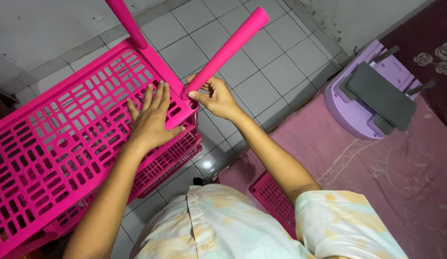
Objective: The person assembles a pink plastic rolling cart on the floor. They insert pink plastic tubes into the corner sockets of the basket shelves, stack the tiers, and attach curved pink handles to the top shelf, pressing each part into place by hand.
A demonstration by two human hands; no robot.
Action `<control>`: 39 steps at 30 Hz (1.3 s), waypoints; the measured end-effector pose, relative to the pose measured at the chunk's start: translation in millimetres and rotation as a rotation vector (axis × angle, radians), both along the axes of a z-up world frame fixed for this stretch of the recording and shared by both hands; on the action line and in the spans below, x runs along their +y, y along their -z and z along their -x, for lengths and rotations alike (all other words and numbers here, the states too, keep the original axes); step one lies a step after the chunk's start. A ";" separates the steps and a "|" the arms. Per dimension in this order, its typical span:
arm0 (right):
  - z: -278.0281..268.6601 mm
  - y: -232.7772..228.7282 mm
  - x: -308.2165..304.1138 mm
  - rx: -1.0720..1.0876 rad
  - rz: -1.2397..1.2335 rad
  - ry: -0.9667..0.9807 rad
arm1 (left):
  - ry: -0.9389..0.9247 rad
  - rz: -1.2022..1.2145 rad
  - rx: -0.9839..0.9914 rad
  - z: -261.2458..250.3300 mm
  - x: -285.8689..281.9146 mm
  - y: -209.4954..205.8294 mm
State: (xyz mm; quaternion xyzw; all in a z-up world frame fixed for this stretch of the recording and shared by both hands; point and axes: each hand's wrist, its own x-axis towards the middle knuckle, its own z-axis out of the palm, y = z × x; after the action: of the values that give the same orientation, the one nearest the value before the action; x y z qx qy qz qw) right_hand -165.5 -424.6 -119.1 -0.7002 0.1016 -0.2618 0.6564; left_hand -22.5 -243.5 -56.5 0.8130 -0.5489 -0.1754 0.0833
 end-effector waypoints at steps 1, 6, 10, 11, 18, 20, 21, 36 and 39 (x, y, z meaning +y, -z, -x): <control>2.7 -0.7 -0.5 -0.009 -0.003 -0.023 | 0.001 -0.004 -0.001 0.2 -0.4 -0.3; 12.1 -6.5 1.7 -0.033 -0.083 -0.070 | -0.006 -0.026 0.006 1.0 0.0 -0.7; 20.4 -17.3 1.7 0.008 -0.074 -0.088 | -0.006 -0.033 0.003 1.4 -0.8 -1.7; 22.5 -20.1 1.5 0.030 -0.046 -0.082 | -0.006 -0.031 0.004 1.4 -0.7 -1.6; 34.4 -35.4 -2.3 0.140 0.063 -0.124 | 0.000 -0.045 -0.019 0.6 -0.7 2.6; 35.5 -35.9 -3.8 0.175 0.098 -0.124 | -0.005 -0.040 -0.014 0.2 -0.8 3.6; 35.5 -35.5 -4.2 0.182 0.097 -0.123 | -0.007 -0.037 -0.012 -0.4 -1.1 3.9; 30.4 -35.0 7.9 0.095 0.182 -0.042 | -0.001 -0.030 -0.025 -1.4 -1.4 4.5; 29.8 -42.2 11.2 0.063 0.249 -0.036 | -0.006 -0.039 -0.027 -1.2 -1.4 5.1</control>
State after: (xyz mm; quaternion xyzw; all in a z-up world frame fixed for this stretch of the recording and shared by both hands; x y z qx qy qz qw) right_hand -195.3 -413.4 -76.9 -0.7859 0.0764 -0.2382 0.5655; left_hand -21.3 -244.9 -61.5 0.8184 -0.5440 -0.1746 0.0605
